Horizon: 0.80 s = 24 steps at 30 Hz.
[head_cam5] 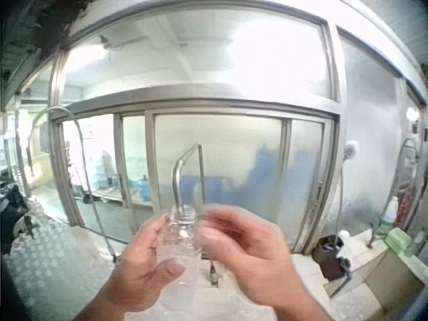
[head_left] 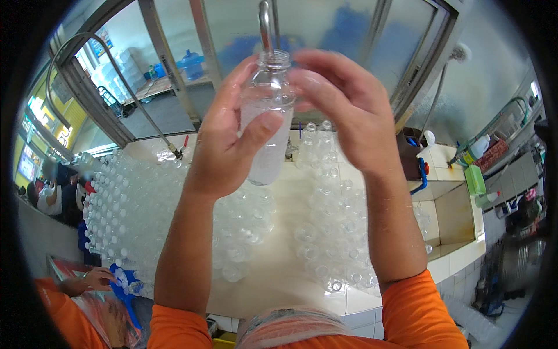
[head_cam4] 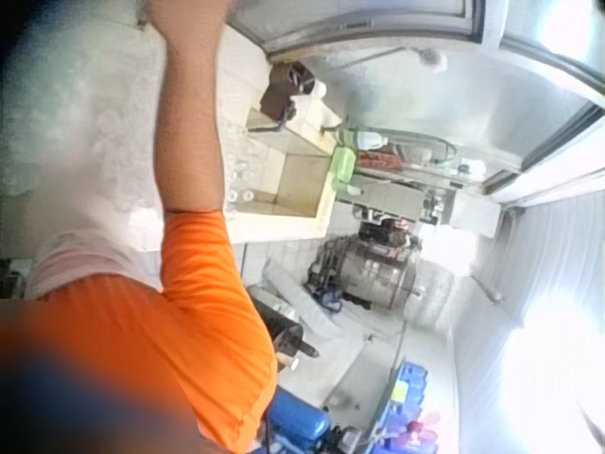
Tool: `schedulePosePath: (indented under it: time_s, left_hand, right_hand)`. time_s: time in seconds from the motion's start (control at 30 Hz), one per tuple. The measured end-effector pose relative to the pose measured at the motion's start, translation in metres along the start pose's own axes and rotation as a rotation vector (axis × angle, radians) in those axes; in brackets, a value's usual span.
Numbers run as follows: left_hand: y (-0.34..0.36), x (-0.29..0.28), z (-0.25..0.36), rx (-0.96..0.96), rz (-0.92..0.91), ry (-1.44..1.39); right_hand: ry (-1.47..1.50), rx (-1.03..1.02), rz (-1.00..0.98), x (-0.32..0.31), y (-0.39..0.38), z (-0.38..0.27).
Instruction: The person fills multiple clear plastic bottles with water from a wall-mounted tap, then places them on a tiled counter. The person repeats this process for many bottles, arranging them in rows.
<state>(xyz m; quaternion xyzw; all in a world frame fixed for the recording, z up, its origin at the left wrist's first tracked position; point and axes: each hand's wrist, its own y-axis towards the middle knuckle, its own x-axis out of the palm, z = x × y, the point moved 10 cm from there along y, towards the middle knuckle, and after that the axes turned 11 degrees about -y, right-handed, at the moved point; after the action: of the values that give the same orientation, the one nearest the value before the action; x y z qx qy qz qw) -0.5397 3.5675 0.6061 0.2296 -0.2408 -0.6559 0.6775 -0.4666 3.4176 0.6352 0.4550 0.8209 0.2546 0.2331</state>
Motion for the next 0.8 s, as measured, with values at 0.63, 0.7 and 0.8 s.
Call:
schedulePosePath:
  time_s: [0.63,0.7,0.8]
  left_hand:
    - [0.012,0.004,0.041,0.118,0.103,0.375]
    - [0.009,0.005,0.041,0.125,0.08,0.403]
    - [0.001,0.005,0.037,0.108,0.012,0.512]
  right_hand:
    - [-0.725,0.061,0.059,-0.035,-0.076,0.057]
    - [-0.594,-0.041,0.108,-0.026,-0.048,0.019]
    - [-0.498,-0.063,0.081,-0.009,-0.017,-0.016]
